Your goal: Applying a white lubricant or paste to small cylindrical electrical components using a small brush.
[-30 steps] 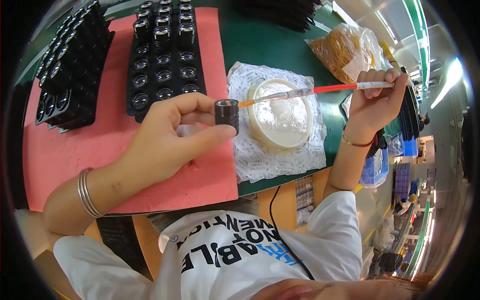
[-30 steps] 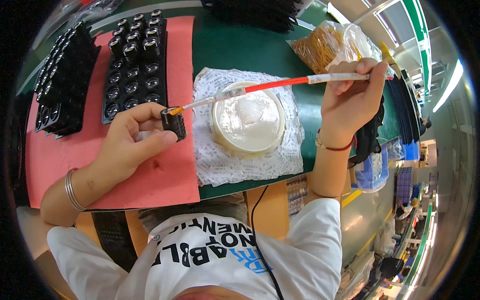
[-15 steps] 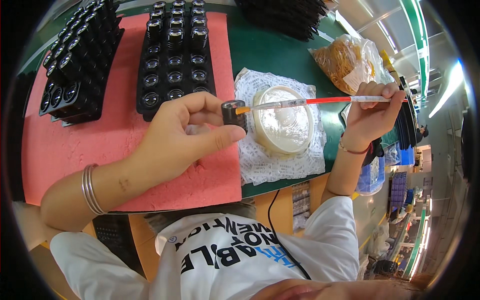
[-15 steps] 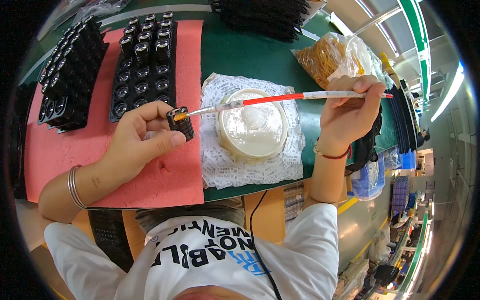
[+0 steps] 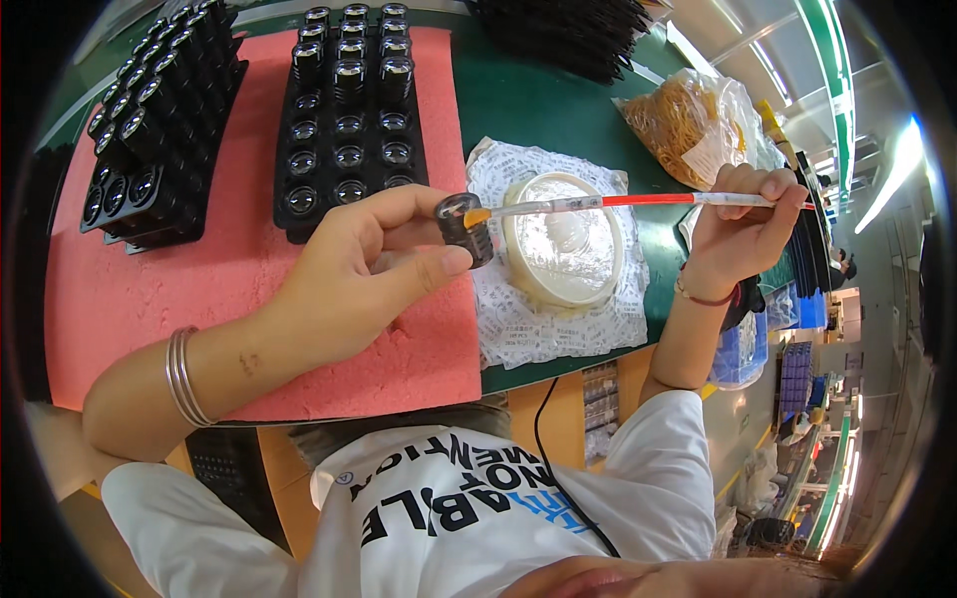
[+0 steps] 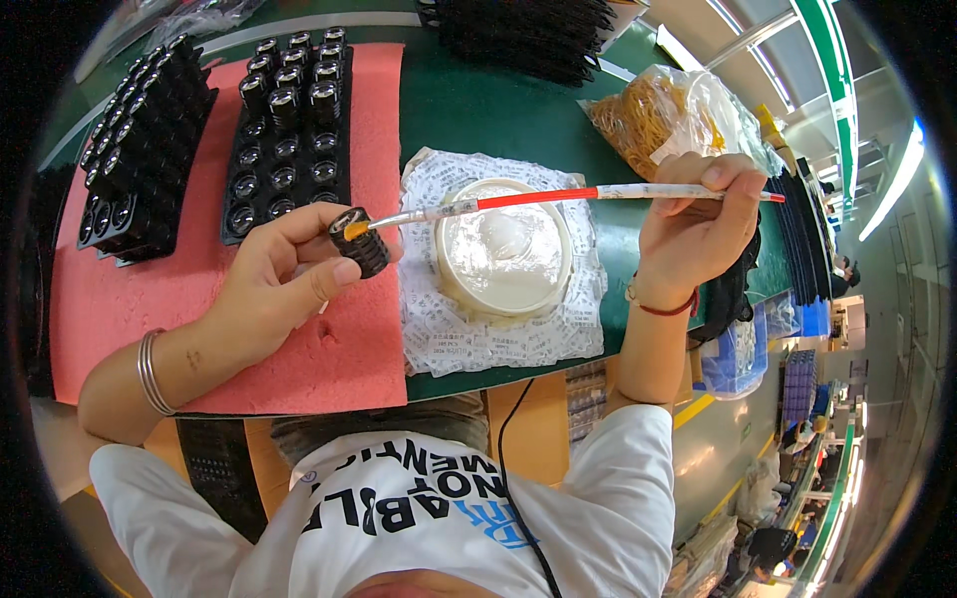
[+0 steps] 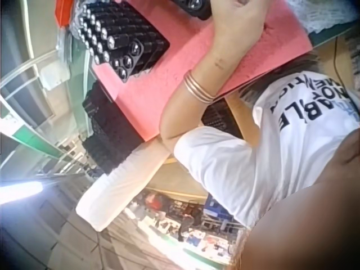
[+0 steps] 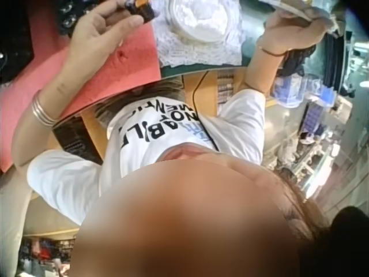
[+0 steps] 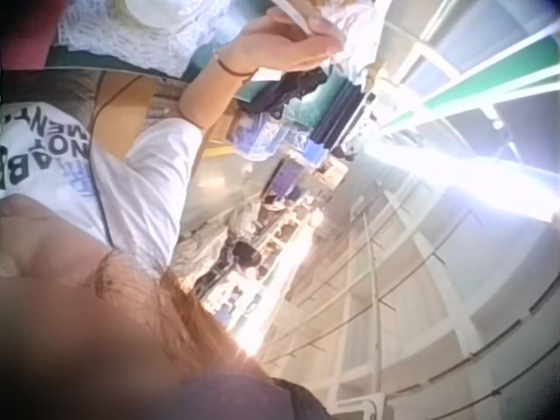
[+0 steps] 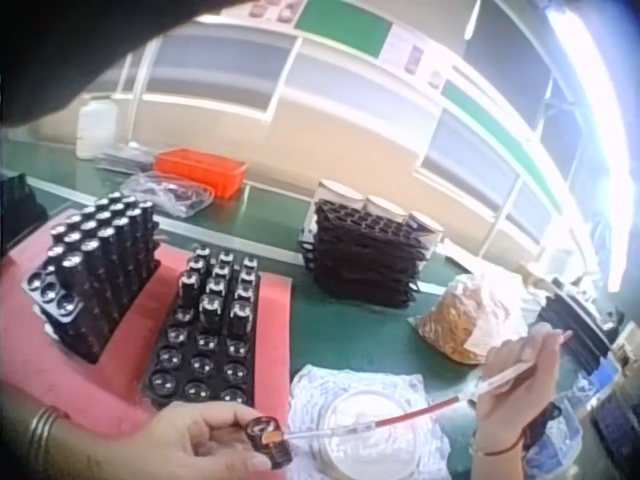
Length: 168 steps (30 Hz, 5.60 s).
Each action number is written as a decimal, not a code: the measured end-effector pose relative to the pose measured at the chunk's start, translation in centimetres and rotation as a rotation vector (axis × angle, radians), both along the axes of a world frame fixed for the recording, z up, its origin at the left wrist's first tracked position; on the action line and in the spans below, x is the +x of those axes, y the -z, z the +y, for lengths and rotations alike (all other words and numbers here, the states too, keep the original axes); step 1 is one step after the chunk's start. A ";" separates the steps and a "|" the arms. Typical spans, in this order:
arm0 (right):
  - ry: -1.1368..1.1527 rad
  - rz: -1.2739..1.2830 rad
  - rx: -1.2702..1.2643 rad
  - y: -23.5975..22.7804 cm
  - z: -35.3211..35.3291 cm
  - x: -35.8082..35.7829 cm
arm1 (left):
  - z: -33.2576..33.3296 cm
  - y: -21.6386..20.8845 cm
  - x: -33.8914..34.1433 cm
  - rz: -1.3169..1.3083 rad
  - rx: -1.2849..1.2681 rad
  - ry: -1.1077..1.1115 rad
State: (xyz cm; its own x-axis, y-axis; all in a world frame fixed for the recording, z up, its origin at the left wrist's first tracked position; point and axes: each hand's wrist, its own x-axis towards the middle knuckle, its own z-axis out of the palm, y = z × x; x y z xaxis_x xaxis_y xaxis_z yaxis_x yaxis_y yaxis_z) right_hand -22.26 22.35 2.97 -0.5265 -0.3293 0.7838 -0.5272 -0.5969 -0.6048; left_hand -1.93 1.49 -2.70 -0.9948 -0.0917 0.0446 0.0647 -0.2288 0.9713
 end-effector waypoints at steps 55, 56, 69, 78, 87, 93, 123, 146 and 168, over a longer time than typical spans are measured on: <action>0.074 -0.054 -0.037 -0.3 -0.1 0.7 | -0.2 -0.1 -0.2 -0.023 -0.106 0.072; 0.082 -0.080 -0.086 -0.4 -0.1 0.5 | -0.1 -0.5 0.1 -0.045 -0.115 0.081; 0.133 -0.092 -0.160 -0.4 0.3 0.8 | -2.1 -10.7 3.6 -0.062 -1.244 -0.758; 0.105 -0.035 -0.126 -0.8 -0.3 1.2 | -15.9 -12.6 11.6 -0.363 -1.514 -0.628; 0.107 -0.053 -0.136 -0.3 -0.2 0.8 | -17.3 -11.9 9.7 -0.700 -1.488 -0.605; 0.115 -0.069 -0.149 -0.4 -0.1 0.8 | -17.0 -11.2 9.3 -0.654 -1.476 -0.636; 0.285 0.039 -0.230 -0.6 0.8 0.5 | -5.5 -4.2 -1.6 -0.038 -1.890 -0.787; 0.256 0.288 -0.183 -0.7 1.6 0.1 | -4.1 -4.2 -2.4 0.068 -1.611 -0.824; 0.096 -0.142 -0.027 -1.1 0.8 -0.5 | 1.1 0.1 -1.0 0.343 -1.106 -0.190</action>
State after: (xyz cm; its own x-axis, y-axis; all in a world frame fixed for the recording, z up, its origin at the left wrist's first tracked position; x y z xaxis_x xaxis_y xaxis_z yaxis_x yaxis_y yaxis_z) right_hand -22.80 23.11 4.07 -0.6607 -0.2524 0.7069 -0.4925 -0.5650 -0.6620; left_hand -2.89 2.55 -2.79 -0.8896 0.0189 0.4564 0.3039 0.7704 0.5605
